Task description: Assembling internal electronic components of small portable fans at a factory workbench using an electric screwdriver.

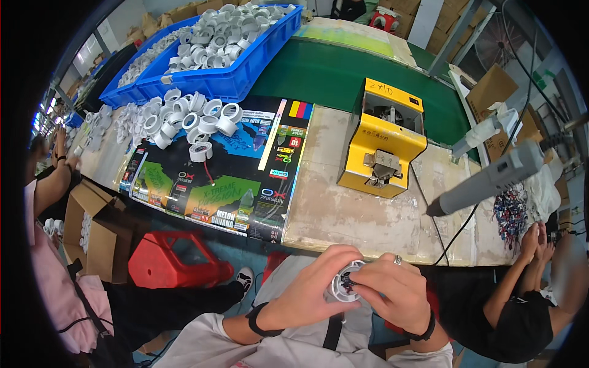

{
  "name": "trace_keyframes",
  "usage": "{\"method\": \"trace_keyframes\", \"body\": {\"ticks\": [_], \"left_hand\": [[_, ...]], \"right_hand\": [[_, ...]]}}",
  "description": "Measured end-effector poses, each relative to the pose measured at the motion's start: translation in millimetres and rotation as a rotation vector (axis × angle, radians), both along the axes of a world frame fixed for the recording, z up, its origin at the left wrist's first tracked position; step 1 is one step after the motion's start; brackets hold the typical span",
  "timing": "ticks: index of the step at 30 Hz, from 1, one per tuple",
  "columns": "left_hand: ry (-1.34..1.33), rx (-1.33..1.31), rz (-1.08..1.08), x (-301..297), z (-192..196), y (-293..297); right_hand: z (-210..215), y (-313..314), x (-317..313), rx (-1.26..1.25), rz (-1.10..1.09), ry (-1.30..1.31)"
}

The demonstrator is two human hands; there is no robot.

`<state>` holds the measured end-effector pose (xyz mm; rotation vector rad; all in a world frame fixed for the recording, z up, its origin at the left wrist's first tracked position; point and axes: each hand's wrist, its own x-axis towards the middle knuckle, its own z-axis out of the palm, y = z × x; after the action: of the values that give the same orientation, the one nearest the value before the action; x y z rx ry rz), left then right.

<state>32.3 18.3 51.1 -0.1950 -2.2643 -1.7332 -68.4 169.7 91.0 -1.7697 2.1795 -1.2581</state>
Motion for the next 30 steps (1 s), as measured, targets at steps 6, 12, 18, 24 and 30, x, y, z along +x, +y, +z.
{"method": "trace_keyframes", "body": {"ticks": [6,12,18,24,30], "left_hand": [[0.0,0.067,0.019,2,-6,1],[-0.025,0.077,0.011,2,-10,4],[-0.034,0.094,0.046,1,-6,3],[0.024,0.09,0.096,2,-7,5],[0.205,-0.07,0.173,0,-17,4]], "right_hand": [[-2,-8,-5,-0.04,0.017,-0.114],[-14,0,-6,-0.062,0.019,-0.153],[-18,3,0,-0.032,-0.035,0.009],[-17,3,1,-0.006,-0.074,-0.12],[-19,3,10,0.041,-0.201,-0.169]]}}
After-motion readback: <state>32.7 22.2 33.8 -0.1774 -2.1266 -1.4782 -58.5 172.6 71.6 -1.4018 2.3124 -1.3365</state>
